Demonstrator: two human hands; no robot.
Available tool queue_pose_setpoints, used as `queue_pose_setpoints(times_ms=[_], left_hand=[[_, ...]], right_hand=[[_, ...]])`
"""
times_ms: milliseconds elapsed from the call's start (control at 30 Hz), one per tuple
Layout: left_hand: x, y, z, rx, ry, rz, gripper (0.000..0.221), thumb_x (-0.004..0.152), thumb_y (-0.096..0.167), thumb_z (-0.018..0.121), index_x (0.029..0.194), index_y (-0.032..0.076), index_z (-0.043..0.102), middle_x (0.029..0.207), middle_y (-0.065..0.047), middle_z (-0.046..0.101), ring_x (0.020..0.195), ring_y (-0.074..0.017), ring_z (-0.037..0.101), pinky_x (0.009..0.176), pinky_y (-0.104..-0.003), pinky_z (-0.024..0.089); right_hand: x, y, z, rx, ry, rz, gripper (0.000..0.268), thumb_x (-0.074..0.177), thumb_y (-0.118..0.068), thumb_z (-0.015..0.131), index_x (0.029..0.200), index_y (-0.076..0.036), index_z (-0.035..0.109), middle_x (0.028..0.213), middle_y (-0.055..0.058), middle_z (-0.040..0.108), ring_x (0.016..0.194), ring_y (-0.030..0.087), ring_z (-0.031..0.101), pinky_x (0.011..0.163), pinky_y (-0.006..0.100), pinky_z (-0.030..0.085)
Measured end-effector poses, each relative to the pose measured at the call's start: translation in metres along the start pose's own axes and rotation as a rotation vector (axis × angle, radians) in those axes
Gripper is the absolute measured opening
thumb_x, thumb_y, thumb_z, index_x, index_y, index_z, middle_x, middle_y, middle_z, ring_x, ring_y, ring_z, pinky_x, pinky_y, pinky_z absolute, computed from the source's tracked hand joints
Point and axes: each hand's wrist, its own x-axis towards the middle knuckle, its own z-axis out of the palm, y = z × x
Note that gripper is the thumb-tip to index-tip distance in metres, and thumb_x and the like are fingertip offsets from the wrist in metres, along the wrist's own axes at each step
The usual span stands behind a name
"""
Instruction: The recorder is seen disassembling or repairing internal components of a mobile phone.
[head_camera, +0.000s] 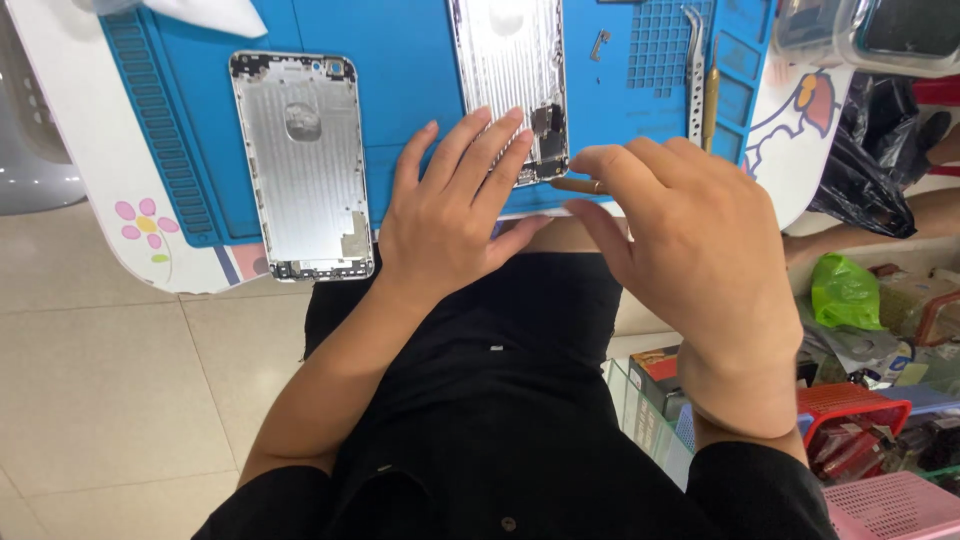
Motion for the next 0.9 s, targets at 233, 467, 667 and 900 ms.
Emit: queue_pose_setpoints(times_ms=[233, 467, 667, 900], left_hand=[[0.002, 0.001, 0.001, -0.004, 0.002, -0.006, 0.065, 0.094, 0.049, 0.077, 0.141, 0.007, 0.061, 0.151, -0.008, 0.056, 0.140, -0.0271, 0.052, 0.116, -0.053, 0.037], [-0.002, 0.001, 0.001, 0.010, -0.005, 0.001, 0.064, 0.096, 0.047, 0.077, 0.142, 0.006, 0.061, 0.152, -0.007, 0.055, 0.140, -0.0273, 0.052, 0.117, -0.052, 0.038], [0.000, -0.001, 0.000, 0.029, 0.016, 0.025, 0.065, 0.095, 0.047, 0.077, 0.142, 0.006, 0.061, 0.152, -0.008, 0.055, 0.140, -0.0272, 0.052, 0.117, -0.052, 0.037], [-0.002, 0.000, 0.004, 0.027, 0.029, 0.027, 0.067, 0.095, 0.050, 0.078, 0.142, 0.006, 0.061, 0.151, -0.008, 0.055, 0.140, -0.0277, 0.051, 0.116, -0.053, 0.037]], right_hand=[[-0.004, 0.000, 0.003, 0.055, -0.029, 0.013, 0.019, 0.098, -0.014, 0.074, 0.116, -0.013, 0.069, 0.086, 0.006, 0.061, 0.078, 0.026, 0.064, 0.063, 0.040, 0.048], [-0.014, 0.006, 0.014, 0.036, -0.102, 0.016, 0.011, 0.099, -0.020, 0.075, 0.106, -0.013, 0.070, 0.086, 0.003, 0.061, 0.077, 0.026, 0.064, 0.062, 0.040, 0.048], [-0.006, -0.001, 0.003, 0.039, -0.026, -0.047, 0.013, 0.094, -0.013, 0.071, 0.107, -0.012, 0.069, 0.088, 0.005, 0.061, 0.079, 0.026, 0.064, 0.063, 0.038, 0.049], [-0.012, 0.006, 0.008, 0.013, -0.017, -0.039, 0.014, 0.102, -0.014, 0.073, 0.116, -0.015, 0.070, 0.091, 0.004, 0.062, 0.082, 0.026, 0.064, 0.067, 0.038, 0.050]])
